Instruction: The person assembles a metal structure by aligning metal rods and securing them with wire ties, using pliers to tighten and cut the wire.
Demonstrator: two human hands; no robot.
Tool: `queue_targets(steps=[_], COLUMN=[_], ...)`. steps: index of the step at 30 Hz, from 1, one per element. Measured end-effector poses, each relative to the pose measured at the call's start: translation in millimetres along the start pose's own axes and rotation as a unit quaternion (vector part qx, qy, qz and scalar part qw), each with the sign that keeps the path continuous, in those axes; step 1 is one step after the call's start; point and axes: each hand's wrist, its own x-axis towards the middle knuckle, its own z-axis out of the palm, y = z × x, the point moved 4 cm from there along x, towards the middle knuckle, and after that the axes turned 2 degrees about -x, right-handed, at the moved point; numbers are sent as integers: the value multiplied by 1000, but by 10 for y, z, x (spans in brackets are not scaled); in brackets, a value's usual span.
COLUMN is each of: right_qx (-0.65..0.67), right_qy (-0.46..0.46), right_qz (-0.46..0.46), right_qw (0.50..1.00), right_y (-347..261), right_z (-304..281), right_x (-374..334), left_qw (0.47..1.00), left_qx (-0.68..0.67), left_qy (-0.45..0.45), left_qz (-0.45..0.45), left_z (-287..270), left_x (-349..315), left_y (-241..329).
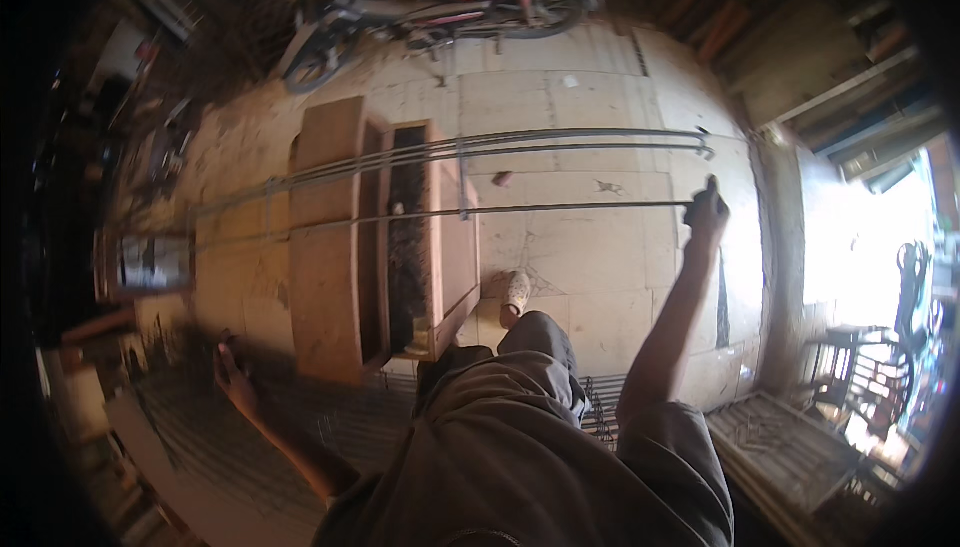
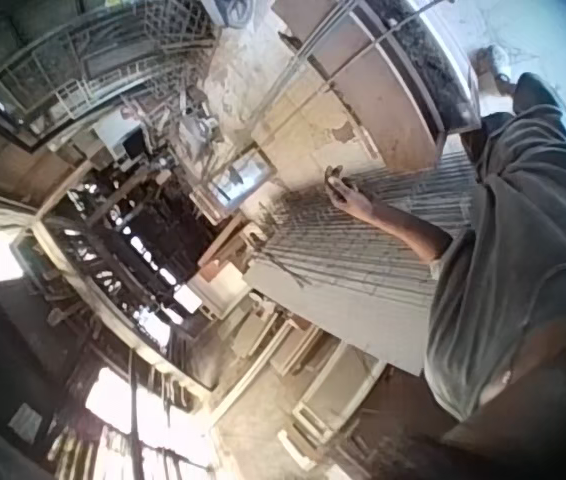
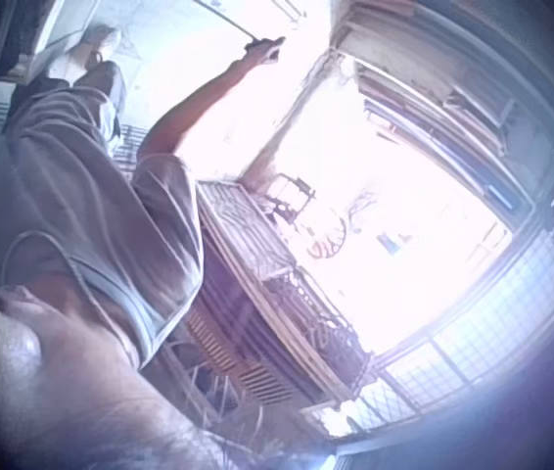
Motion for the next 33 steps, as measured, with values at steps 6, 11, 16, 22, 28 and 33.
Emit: queue_targets(steps=[6, 11, 16, 22, 28, 33], right_qx=[3, 14, 61, 22, -15, -100], right_qy=[76, -14, 103, 140, -447, -664], right_qz=[41, -14, 25, -139, -212, -291], right_qw=[996, 1000, 993, 980, 869, 681], right_y=[353, 350, 88, 1, -350, -576], right_z=[-80, -50, -143, -85, 1824, 2350], right_x=[202, 243, -252, -1533, -5185, -7019], left_qw=[996, 990, 988, 974, 956, 951], left_qx=[-55, -103, -121, -175, -201, -253], left_qy=[67, 84, 77, 73, -63, -71], left_qz=[-22, -52, -61, -126, -203, -161], left_z=[-492, -747, -1080, -1346, -1089, -1253], left_x=[-255, -338, -460, -834, -1342, -1412], left_y=[-208, -355, -495, -968, -1504, -1242])
